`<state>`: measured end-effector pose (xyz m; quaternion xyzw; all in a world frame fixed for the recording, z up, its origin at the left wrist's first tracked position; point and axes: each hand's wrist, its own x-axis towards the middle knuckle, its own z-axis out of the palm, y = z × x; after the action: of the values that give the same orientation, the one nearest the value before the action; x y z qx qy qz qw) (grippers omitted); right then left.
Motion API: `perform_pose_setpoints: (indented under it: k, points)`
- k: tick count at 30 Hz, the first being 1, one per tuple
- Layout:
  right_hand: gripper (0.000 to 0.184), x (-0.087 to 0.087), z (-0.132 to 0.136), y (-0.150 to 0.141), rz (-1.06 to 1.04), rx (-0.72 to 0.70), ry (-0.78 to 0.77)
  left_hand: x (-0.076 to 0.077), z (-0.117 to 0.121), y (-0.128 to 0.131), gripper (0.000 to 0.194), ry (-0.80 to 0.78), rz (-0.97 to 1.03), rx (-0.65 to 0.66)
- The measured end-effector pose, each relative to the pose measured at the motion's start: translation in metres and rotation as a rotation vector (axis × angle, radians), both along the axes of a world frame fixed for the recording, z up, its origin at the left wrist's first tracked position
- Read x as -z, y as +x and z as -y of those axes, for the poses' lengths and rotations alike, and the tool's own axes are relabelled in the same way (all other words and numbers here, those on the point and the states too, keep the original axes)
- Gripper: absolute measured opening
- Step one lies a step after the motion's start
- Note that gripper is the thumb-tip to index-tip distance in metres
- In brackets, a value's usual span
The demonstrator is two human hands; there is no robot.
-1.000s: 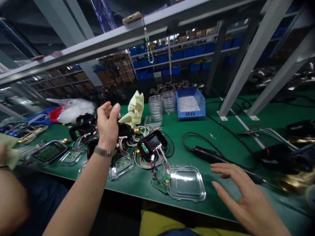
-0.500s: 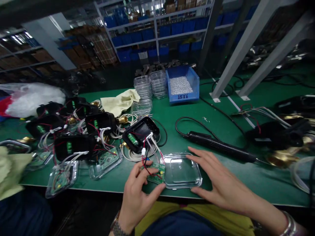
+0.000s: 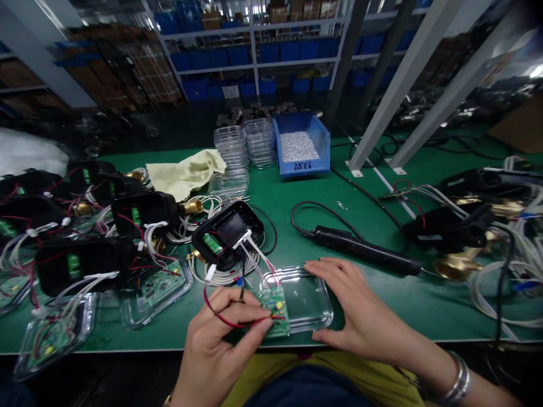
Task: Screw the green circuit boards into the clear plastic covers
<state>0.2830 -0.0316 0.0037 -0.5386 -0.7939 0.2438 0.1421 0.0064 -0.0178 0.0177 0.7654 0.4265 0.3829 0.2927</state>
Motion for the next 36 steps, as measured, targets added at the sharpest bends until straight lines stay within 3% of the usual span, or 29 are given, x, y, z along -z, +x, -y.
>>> perform_pose_setpoints:
  k: [4,11,13,17,19,22,27,30,36]
  points:
    - [0.099,0.001,-0.003,-0.020,-0.038,-0.011,-0.021,-0.006,0.003,0.005,0.016,-0.025,0.005,-0.050]
    - [0.107,-0.004,-0.008,-0.040,-0.080,-0.079,-0.005,0.006,0.016,0.019,0.014,-0.039,-0.029,-0.162]
    - [0.105,-0.009,-0.012,-0.028,-0.081,-0.040,0.057,0.008,0.017,0.021,0.013,-0.036,-0.043,-0.176]
    - [0.060,-0.014,-0.025,0.023,0.038,0.277,0.370,0.006,0.016,0.022,0.012,-0.024,-0.079,-0.174]
    - [0.053,-0.010,-0.033,0.049,0.171,0.367,0.395,0.005,0.016,0.022,0.013,-0.014,-0.085,-0.166]
    - [0.054,0.002,-0.042,0.075,0.291,0.320,0.300,0.007,0.016,0.023,0.014,0.002,-0.091,-0.161]
    - [0.051,0.005,-0.053,0.084,0.450,0.169,0.297,0.010,0.015,0.026,0.011,-0.007,-0.088,-0.182]
    - [0.053,-0.010,-0.055,0.084,0.299,0.226,0.313,0.011,0.014,0.026,0.010,-0.023,-0.100,-0.175]
    - [0.042,-0.052,-0.046,0.067,-0.408,0.567,0.311,0.014,0.012,0.023,0.012,0.072,-0.143,-0.141]
